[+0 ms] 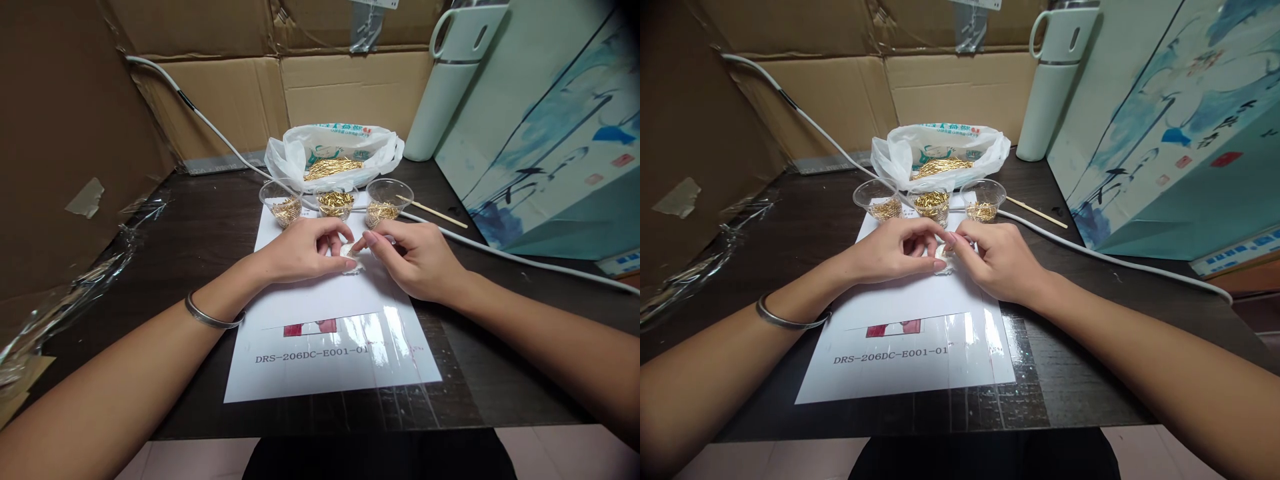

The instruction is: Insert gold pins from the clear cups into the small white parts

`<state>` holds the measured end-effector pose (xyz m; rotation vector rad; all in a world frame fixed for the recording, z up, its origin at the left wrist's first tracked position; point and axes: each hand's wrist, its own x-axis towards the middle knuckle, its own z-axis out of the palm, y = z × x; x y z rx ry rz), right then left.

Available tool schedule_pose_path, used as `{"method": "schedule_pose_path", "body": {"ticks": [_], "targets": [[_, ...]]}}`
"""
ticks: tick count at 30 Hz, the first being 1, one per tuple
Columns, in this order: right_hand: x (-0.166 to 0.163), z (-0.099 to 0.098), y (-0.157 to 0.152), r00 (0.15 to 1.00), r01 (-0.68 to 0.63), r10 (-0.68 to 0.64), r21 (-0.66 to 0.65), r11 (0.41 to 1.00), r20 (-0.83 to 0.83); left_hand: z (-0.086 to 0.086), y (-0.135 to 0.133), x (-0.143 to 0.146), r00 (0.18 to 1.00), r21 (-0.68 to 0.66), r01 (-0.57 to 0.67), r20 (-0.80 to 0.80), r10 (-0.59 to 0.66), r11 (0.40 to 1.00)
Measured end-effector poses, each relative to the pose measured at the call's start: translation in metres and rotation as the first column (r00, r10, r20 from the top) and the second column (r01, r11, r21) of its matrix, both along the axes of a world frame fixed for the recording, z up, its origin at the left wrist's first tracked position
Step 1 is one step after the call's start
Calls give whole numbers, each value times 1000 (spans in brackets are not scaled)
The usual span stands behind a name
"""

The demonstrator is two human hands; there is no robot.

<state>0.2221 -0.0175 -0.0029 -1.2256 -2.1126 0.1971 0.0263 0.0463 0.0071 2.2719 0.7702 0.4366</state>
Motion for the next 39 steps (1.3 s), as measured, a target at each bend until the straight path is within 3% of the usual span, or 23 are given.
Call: {"method": "schedule_pose_path", "body": {"ticks": [7,17,27,39], "targets": [[0,0,-1,1000,-2,1,-8,1000,-11,6,2,-3,996,17,62,-68,-60,998],[0,1,-1,1000,-11,11,18,1000,8,-7,3,-1,998,40,28,63,-30,999],[-1,1,-2,1000,-27,27,-12,1000,6,5,6,-7,993,-42,111,-37,-113,993],[-1,0,-2,999,-53,54,18,998,-3,-1,5,-4,998,80,68,-16,-67,994]]}}
